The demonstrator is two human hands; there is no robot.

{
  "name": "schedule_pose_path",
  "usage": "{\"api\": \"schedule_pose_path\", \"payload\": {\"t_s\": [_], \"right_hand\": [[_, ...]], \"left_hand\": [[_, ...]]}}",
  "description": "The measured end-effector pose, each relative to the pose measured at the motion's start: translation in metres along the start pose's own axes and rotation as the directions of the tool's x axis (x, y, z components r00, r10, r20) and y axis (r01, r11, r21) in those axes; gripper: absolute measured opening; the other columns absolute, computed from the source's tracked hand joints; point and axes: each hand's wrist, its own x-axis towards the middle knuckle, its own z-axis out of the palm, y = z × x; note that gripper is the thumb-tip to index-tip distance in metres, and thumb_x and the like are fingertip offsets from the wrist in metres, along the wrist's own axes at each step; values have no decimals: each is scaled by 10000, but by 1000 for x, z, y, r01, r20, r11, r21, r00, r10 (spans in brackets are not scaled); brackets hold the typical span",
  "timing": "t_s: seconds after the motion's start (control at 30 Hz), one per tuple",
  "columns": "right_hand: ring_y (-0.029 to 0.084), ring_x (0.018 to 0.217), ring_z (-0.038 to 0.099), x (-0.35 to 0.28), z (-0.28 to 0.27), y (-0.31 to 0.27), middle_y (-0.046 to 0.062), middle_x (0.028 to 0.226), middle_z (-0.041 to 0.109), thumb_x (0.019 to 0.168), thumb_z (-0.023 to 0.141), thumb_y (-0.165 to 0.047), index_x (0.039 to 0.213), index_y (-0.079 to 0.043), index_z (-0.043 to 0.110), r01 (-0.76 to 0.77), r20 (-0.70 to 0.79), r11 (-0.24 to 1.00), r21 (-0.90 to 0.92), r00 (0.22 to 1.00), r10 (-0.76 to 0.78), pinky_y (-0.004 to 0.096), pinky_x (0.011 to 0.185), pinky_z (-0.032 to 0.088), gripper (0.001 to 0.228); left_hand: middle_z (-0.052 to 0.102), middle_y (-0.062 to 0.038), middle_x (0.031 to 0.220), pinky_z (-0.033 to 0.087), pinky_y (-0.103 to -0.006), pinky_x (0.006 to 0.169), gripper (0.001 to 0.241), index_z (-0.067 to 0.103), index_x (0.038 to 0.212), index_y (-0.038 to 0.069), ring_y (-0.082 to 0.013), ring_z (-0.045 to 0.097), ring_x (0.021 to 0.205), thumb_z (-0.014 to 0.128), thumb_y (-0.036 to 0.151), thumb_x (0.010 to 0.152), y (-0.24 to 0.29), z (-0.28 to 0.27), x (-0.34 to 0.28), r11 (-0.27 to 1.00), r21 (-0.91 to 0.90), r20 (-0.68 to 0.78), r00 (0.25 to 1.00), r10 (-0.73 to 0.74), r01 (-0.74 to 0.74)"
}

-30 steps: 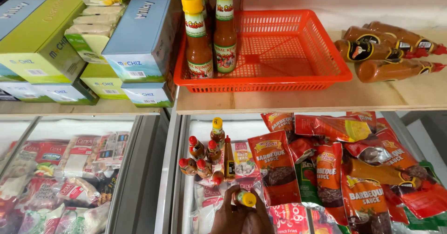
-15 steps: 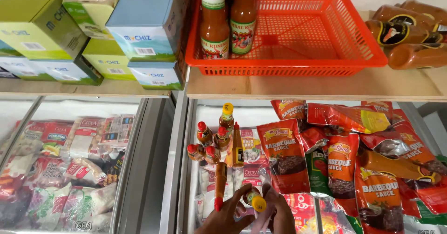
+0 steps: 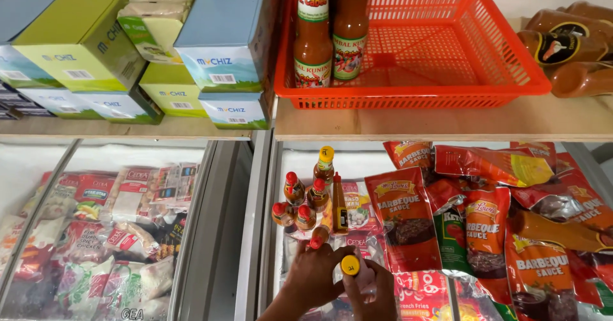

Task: Wiping sauce bottles with a cloth and arranging them into an orange tray on a grocery shelf.

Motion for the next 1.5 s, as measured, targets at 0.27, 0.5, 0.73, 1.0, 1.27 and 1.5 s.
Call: {"api": "schedule_pose_path", "payload": {"t_s": [0.27,0.5,0.73,1.0,1.27,1.5], "right_hand": [[274,1111,661,3,-17,11,178,1241,592,892,657,-133,1296,17,552,347,-145,907,239,936,-320,429,934,556,443],[301,1369,568,8,-30,-84,167,1386,611,1026,527,-162,1251,-76,642,806,70,588,-65,592,-803,395,1120,498,266],[252,1275,647,18,-12,-58,157,1334,678,1003,544,-108,1300,-28,625,568,149,822,20,812,-565,359,1048,505,318],[254,984,666,60,-34,0,172,1085,685,1046,564,-118,1191,23,636,-76,67,643,762,997,38,414,865,532,215],[271,1124,708,7,-32,-40,155,1407,603,995,538,-114,1375,25,541,344,38,865,364,923,-383,404,934,587,405],[293,1098,779,15,-36,-49,179,1189,760,1029,437,-204,1173,7,634,224,251,961,161,932,-260,406,938,594,322]], "left_hand": [[671,-94,976,391,-483,983,564,714,1228,176,-318,637,1016,856,359,714,-1,12,14,982,-99,-205,969,138,-160],[643,-93,1043,422,-466,987,511,730,1137,157,-306,609,1090,858,343,679,0,23,14,960,-200,-259,956,141,-195],[656,-116,1095,519,-435,940,360,679,1130,112,-331,659,1092,808,208,807,3,26,12,924,-355,-203,977,71,-142],[739,-118,1109,598,-399,841,472,705,1172,90,-312,745,981,858,215,744,-4,33,2,872,-489,-9,1000,13,-15],[760,-117,1070,597,-401,850,534,675,1218,100,-311,750,972,818,180,711,-8,31,3,874,-481,-47,998,48,-65],[773,-134,993,602,-415,796,402,679,1140,93,-327,757,921,802,194,770,-11,49,3,886,-463,-12,999,33,-34]]}}
